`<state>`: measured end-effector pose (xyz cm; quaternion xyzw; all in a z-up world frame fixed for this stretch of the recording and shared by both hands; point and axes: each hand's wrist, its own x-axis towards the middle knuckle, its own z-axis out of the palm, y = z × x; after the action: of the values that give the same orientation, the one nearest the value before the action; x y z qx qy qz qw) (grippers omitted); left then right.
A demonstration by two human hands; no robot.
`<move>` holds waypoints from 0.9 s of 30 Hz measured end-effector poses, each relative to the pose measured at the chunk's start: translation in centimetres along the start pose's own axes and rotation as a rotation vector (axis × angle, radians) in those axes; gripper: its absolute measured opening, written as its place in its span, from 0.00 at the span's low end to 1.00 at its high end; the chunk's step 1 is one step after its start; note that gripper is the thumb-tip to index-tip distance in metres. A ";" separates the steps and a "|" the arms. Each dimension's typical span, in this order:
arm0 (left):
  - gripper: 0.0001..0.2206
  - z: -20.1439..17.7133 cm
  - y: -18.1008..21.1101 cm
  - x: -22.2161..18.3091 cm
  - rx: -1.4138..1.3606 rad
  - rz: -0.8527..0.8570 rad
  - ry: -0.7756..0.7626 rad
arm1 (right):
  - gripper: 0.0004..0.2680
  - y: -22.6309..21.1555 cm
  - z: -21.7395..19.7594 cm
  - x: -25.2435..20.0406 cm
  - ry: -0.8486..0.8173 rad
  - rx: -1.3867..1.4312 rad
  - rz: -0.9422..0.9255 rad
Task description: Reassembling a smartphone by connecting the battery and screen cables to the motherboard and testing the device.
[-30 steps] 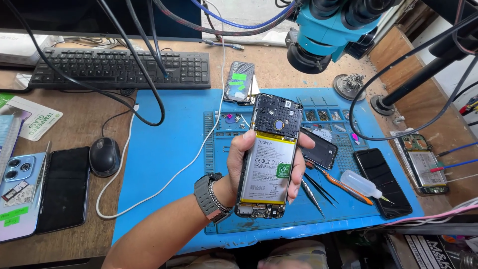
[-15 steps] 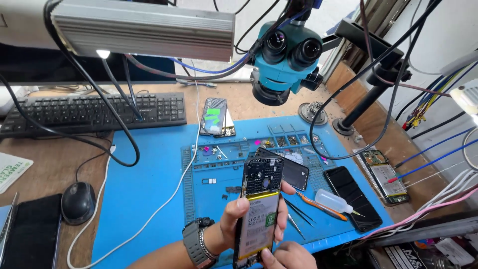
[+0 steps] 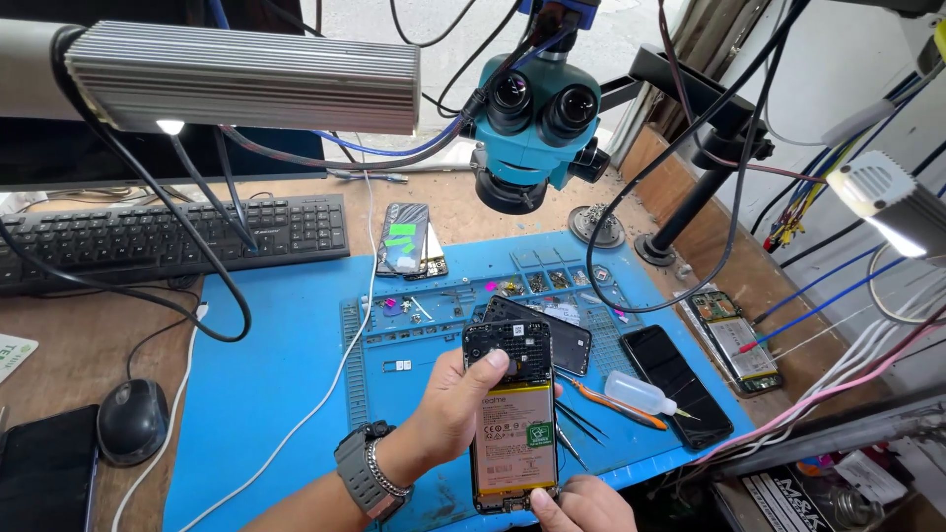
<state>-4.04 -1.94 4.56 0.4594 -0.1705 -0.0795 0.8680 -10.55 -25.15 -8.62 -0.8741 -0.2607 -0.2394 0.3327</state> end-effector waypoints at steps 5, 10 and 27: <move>0.21 0.4 0.2 -0.2 0.095 0.000 -0.003 | 0.13 2.7 0.8 -2.0 -0.095 -0.062 0.059; 0.21 0.8 0.6 -0.4 0.159 -0.001 -0.026 | 0.09 0.7 0.2 -1.1 -0.013 0.000 0.006; 0.21 0.4 -0.1 -0.5 -0.006 -0.040 -0.051 | 0.11 -4.3 -2.1 0.9 0.011 0.239 0.271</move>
<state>-4.61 -2.19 4.54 0.4582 -0.1830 -0.1092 0.8629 -12.99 -23.61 -4.72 -0.8542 -0.1654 -0.1644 0.4647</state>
